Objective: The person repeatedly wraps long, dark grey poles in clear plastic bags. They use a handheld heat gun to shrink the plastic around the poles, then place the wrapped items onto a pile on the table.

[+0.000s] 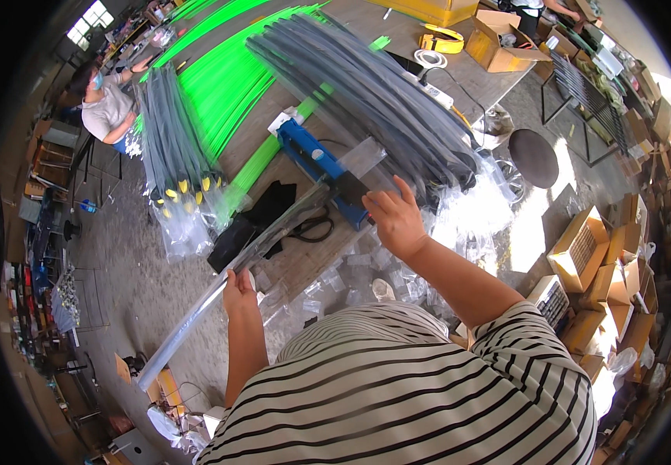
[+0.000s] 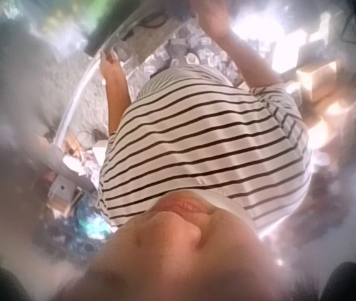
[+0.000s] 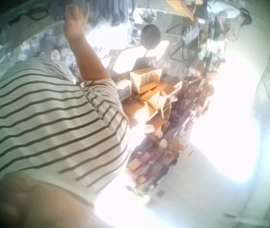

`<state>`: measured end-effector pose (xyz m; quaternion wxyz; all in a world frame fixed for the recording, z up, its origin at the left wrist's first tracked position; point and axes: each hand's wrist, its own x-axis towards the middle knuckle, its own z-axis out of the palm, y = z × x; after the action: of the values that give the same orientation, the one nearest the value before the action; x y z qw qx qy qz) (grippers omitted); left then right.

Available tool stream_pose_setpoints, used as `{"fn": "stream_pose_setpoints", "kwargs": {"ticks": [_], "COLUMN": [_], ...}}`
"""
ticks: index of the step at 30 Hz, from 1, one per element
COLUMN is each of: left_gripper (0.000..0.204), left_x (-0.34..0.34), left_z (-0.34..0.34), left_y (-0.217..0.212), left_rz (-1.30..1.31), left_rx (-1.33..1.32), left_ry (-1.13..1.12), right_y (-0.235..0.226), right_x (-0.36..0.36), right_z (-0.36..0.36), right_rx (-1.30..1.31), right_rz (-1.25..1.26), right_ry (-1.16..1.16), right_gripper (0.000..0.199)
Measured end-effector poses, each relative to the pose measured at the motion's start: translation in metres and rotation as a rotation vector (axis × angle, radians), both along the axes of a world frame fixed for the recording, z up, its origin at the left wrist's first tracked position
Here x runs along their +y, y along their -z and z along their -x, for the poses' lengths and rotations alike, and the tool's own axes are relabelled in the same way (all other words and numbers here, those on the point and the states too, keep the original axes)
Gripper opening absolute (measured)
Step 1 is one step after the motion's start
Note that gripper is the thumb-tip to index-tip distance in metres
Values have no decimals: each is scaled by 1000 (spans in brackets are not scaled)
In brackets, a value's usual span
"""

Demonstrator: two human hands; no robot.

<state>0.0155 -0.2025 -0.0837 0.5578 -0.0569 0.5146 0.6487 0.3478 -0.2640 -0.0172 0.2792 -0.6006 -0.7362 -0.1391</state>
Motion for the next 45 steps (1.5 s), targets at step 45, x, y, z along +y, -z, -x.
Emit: {"fn": "stream_pose_setpoints", "kwargs": {"ticks": [45], "left_gripper": [25], "left_x": [-15], "left_z": [66], "left_y": [-116], "left_rz": [-301], "left_rx": [457], "left_ry": [830], "right_y": [-27], "right_x": [74], "right_z": [-167], "right_rx": [55], "right_rz": [482], "right_ry": [823], "right_gripper": [27]}}
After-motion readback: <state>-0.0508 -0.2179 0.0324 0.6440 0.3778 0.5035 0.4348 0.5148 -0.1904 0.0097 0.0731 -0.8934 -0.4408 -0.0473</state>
